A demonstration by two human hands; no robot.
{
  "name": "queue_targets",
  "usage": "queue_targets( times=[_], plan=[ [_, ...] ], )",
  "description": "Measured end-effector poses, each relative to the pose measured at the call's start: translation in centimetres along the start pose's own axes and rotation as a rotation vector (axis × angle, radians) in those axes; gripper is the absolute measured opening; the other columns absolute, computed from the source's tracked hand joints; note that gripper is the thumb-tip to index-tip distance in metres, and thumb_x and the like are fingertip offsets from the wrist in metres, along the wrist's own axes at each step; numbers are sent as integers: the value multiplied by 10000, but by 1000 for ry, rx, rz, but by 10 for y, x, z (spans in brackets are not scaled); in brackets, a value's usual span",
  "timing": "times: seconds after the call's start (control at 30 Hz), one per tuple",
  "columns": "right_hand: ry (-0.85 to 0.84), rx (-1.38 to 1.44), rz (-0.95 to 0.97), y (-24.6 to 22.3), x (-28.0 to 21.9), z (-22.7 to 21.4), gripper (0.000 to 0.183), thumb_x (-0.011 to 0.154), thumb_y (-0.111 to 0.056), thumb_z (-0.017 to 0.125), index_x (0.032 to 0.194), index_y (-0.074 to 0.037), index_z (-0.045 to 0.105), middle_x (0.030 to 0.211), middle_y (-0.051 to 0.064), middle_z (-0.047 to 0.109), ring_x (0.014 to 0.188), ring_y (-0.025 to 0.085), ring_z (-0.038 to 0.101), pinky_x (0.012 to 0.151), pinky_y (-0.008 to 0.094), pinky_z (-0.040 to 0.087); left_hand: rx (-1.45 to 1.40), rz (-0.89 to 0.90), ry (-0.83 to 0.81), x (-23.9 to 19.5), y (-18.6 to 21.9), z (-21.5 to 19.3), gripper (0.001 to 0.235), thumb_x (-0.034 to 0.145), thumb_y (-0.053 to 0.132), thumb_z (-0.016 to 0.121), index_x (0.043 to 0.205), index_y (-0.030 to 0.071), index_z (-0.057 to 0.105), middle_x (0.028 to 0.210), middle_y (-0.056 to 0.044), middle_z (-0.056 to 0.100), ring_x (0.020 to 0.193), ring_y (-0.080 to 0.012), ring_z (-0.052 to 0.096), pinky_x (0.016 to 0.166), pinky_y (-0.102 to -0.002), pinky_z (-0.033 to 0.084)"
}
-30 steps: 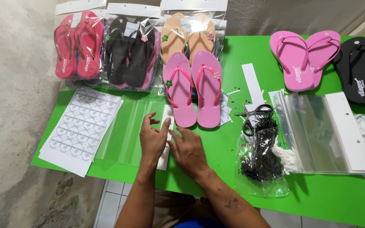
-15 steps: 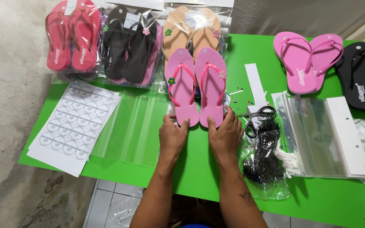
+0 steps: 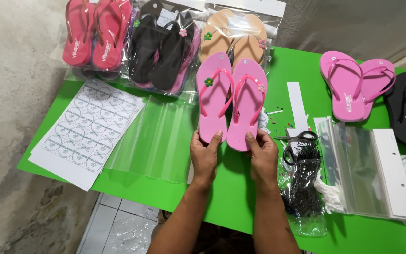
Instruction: The person trims excess plastic from a sandal using shears, inserts a cardboard support, and places the pair into a plastic sleeve.
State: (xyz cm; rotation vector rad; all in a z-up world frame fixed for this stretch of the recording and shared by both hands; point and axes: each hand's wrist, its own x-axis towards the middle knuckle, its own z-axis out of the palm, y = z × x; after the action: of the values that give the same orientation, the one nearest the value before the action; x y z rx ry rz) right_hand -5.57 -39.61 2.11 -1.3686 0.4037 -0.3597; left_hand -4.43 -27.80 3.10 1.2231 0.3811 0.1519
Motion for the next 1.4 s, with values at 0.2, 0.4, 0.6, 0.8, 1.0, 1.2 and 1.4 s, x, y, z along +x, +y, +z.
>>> queue_targets(
  times=[0.2,0.4,0.6,0.8,1.0,1.2,1.4],
  plan=[
    [-28,122,26,-12,-9,8,230,955,-167,749,1113,-14,679,774,18,580,604,90,566,434,191,470,-432,-256,86,-7,11,7,306,829,-15,808,1085,-4,642,960,-124,722,799,-228,735,760,-419,653],
    [-39,97,26,28,1,1,293,931,-154,782,1140,-7,639,800,21,582,626,94,582,443,197,475,-492,-271,132,-13,8,9,365,807,-41,829,1115,-14,635,1003,-168,732,839,-286,757,754,-438,656],
    [-101,146,26,27,-5,1,239,935,-132,773,1086,-17,628,792,36,569,617,122,599,455,223,520,-448,-239,119,-18,12,3,322,813,-11,853,992,-56,589,859,-182,701,689,-271,724,682,-471,649],
    [-113,191,86,-20,-45,14,252,937,-101,750,1112,-20,588,854,48,592,687,131,633,529,240,576,-397,-142,108,-31,32,-10,259,795,-43,849,946,-111,650,864,-210,712,707,-274,727,655,-500,657],
    [-145,189,117,-20,-58,2,253,934,-75,749,1107,-21,573,872,63,585,714,139,657,570,267,620,-303,-95,-40,-36,8,-36,327,829,-20,826,1092,-118,658,916,-223,721,789,-297,740,691,-516,674],
    [-165,32,113,-32,-68,-23,641,997,-551,520,1343,-12,491,1051,162,623,940,264,636,805,391,551,-276,-176,-93,-55,38,-59,339,833,5,821,1112,-74,647,896,-162,709,764,-253,741,685,-484,680],
    [-150,-529,-31,-138,-39,-62,1095,765,-816,305,1541,-45,349,1417,207,535,1244,340,569,911,459,529,20,-457,-291,-90,59,-113,524,754,78,814,1202,-76,590,1152,-211,642,1063,-351,690,831,-391,678]
  ],
)
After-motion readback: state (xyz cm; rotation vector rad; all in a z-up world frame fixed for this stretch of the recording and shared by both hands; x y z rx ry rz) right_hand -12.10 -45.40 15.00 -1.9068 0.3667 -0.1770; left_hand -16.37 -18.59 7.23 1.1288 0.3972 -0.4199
